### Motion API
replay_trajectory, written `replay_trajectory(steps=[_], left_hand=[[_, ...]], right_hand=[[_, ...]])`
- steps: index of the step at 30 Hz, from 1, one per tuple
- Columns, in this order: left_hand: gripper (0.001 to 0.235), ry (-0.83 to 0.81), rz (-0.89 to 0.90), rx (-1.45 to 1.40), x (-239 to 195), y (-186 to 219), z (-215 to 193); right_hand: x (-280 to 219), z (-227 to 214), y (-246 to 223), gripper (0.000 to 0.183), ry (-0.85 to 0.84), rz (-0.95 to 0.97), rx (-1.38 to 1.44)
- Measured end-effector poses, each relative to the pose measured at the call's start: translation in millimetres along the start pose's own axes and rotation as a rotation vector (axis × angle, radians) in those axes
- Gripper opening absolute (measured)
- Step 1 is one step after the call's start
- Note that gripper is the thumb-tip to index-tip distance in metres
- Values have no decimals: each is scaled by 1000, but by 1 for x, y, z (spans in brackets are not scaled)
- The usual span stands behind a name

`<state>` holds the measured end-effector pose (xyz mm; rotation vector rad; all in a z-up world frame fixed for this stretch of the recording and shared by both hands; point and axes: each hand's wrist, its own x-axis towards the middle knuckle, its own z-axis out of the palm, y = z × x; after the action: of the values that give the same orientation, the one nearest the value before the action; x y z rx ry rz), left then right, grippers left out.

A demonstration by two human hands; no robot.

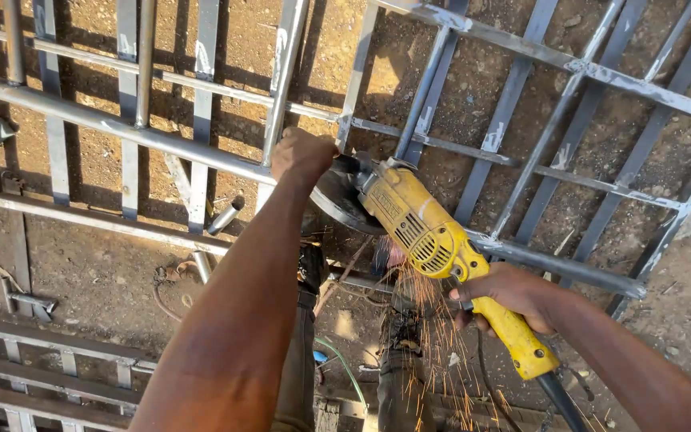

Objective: Using a handheld angle grinder to smooth out welded joints on a metal gate frame.

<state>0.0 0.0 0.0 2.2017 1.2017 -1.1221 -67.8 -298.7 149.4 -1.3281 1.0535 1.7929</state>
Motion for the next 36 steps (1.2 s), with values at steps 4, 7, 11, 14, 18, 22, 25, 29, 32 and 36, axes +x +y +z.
replay_trajectory(steps=[4,7,11,14,18,22,25,29,32,36], left_hand=[[68,18,5,2,25,10,15],[18,-134,92,-44,1,2,-31],[37,-120,37,-119,-8,0,-42],[17,-73,28,-143,-20,-11,-42],[86,-92,-21,-124,-32,-38,-30],[61,-292,-60,-726,-37,-72,38],[66,-65,-37,-316,-90,-66,15],[54,-39,-40,-354,-118,-81,28],[54,-85,-70,-422,-137,-82,33],[50,-208,-129,-372,-147,-96,58]], right_hand=[[5,2,-3,36,5,18,60],[9,13,-4,31,-36,75,95],[8,17,-6,31,-42,100,102],[-2,22,1,33,-91,78,118],[-10,24,11,38,16,54,78],[-30,18,24,16,173,87,-62],[-31,10,39,23,232,76,-131],[-6,5,86,12,223,72,-83],[-4,-3,106,13,307,81,-165],[-41,-13,113,26,275,196,-138]])
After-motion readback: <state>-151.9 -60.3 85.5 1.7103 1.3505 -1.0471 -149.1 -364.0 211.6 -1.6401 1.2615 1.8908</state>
